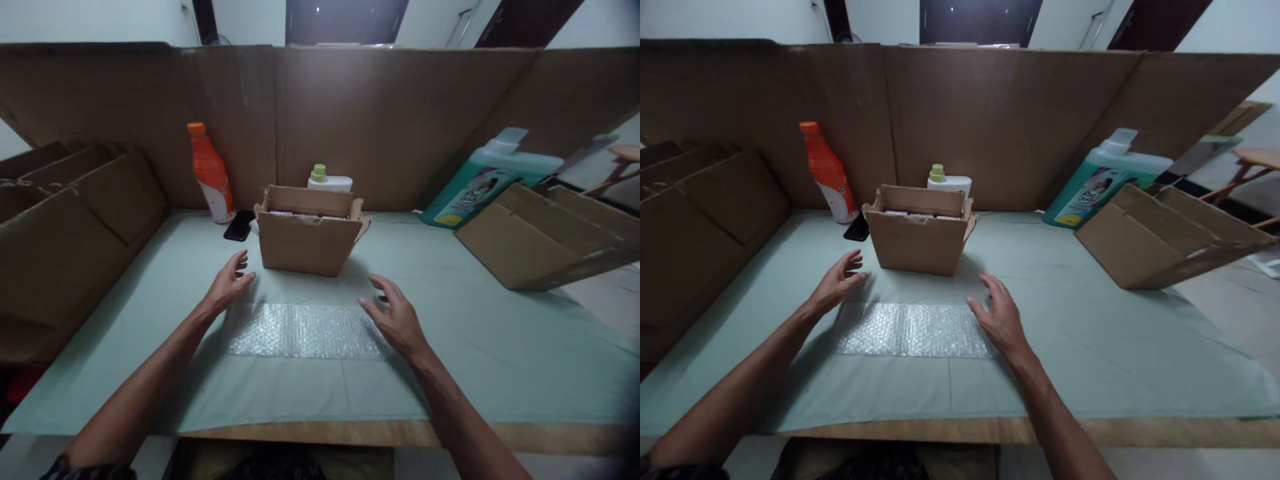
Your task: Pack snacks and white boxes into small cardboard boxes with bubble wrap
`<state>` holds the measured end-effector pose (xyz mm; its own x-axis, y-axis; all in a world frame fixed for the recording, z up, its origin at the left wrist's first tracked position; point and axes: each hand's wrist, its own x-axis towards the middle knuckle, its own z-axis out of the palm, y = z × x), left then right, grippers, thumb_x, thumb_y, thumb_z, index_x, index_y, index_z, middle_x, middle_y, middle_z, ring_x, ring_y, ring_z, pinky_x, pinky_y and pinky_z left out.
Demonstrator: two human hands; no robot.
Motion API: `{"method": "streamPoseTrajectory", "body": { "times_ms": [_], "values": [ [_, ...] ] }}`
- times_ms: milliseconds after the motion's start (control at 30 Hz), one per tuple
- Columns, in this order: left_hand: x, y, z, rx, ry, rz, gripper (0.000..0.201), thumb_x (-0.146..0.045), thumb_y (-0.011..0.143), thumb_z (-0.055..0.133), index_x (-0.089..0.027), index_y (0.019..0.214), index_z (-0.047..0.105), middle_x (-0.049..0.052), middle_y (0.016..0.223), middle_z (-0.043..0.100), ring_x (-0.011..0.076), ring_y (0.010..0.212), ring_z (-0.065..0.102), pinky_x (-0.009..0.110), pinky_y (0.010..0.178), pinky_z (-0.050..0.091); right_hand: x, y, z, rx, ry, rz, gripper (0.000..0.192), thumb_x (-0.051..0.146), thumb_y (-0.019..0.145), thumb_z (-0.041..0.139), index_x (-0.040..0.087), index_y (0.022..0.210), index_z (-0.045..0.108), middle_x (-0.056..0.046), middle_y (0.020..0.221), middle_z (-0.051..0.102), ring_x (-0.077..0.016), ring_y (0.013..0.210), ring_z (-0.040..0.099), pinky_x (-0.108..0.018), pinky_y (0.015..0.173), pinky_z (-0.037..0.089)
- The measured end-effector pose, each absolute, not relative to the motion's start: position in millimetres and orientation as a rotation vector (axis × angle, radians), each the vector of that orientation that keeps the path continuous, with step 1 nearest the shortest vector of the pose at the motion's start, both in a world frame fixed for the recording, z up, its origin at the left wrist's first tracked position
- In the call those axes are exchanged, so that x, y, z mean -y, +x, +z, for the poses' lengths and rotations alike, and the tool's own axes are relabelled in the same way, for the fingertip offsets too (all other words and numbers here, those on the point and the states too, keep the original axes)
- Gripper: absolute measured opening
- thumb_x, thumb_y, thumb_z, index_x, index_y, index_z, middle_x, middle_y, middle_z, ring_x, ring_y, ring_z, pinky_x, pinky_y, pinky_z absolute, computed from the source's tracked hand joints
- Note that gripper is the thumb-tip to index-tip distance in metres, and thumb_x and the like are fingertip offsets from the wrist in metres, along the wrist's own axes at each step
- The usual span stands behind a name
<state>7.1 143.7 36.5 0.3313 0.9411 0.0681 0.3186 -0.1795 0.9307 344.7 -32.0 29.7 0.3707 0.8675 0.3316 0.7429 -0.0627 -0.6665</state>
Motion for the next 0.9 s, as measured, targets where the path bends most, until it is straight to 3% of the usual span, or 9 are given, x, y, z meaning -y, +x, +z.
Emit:
{"method": "streamPoseTrajectory", "body": {
  "times_ms": [133,267,400,567,700,800,900],
  "values": [
    [-167,61,26,-1.061,1.561,0.979,0.085,-0.028,0.075,0.067,-0.015,0.152,0.033,0.023,0.150,0.047,0.0334,0.135,0.051,0.051,0.107,0.047,-42,340,24,1.364,-1.716,0.427,0.072,0.051,0.075,0.069,0.014,0.135,0.054,-0.019,0.131,0.066,-0.0345,0.117,0.063,-0.048,0.095,0.052],
    [-169,86,14,-0.973,1.583,1.020,0.073,-0.022,0.075,0.064,-0.016,0.144,0.042,0.016,0.139,0.057,0.0304,0.130,0.054,0.048,0.110,0.045,-84,347,7,1.300,-1.677,0.569,0.067,0.050,0.074,0.069,0.014,0.129,0.057,-0.017,0.117,0.072,-0.0318,0.101,0.068,-0.046,0.086,0.055],
    [-163,82,10,-0.926,1.629,1.022,0.067,-0.019,0.079,0.060,-0.018,0.144,0.044,0.015,0.138,0.058,0.0305,0.132,0.053,0.049,0.112,0.044,-89,357,5,1.304,-1.693,0.618,0.062,0.051,0.076,0.068,0.014,0.125,0.060,-0.017,0.114,0.073,-0.0307,0.094,0.069,-0.047,0.085,0.056],
    [-136,49,23,-1.099,1.807,0.967,0.080,-0.024,0.084,0.061,-0.023,0.156,0.028,0.016,0.156,0.043,0.0329,0.141,0.045,0.055,0.116,0.038,-41,347,21,1.292,-1.706,0.418,0.054,0.047,0.087,0.060,0.020,0.134,0.059,-0.016,0.134,0.065,-0.0331,0.121,0.062,-0.051,0.100,0.052],
    [-76,42,14,-0.983,2.203,0.853,0.070,-0.025,0.087,0.056,-0.023,0.155,0.035,0.013,0.157,0.044,0.0314,0.145,0.041,0.054,0.121,0.032,8,282,18,1.613,-1.627,0.323,0.040,0.034,0.094,0.053,0.023,0.131,0.063,-0.012,0.143,0.060,-0.0292,0.132,0.055,-0.053,0.111,0.044],
    [-37,47,-4,-0.891,2.355,0.648,0.071,-0.021,0.085,0.056,-0.018,0.154,0.038,0.017,0.156,0.046,0.0336,0.146,0.041,0.055,0.122,0.030,28,234,5,1.932,-1.599,0.403,0.047,0.020,0.089,0.053,0.021,0.135,0.062,-0.012,0.148,0.056,-0.0279,0.137,0.051,-0.052,0.114,0.042],
    [-23,26,-11,-0.927,2.431,0.440,0.061,-0.029,0.090,0.056,-0.022,0.150,0.047,0.015,0.158,0.044,0.0356,0.149,0.036,0.060,0.123,0.025,53,245,-6,2.022,-1.674,0.382,0.048,0.024,0.090,0.055,0.022,0.137,0.061,-0.012,0.150,0.055,-0.0292,0.139,0.050,-0.053,0.114,0.042]
  ]
}}
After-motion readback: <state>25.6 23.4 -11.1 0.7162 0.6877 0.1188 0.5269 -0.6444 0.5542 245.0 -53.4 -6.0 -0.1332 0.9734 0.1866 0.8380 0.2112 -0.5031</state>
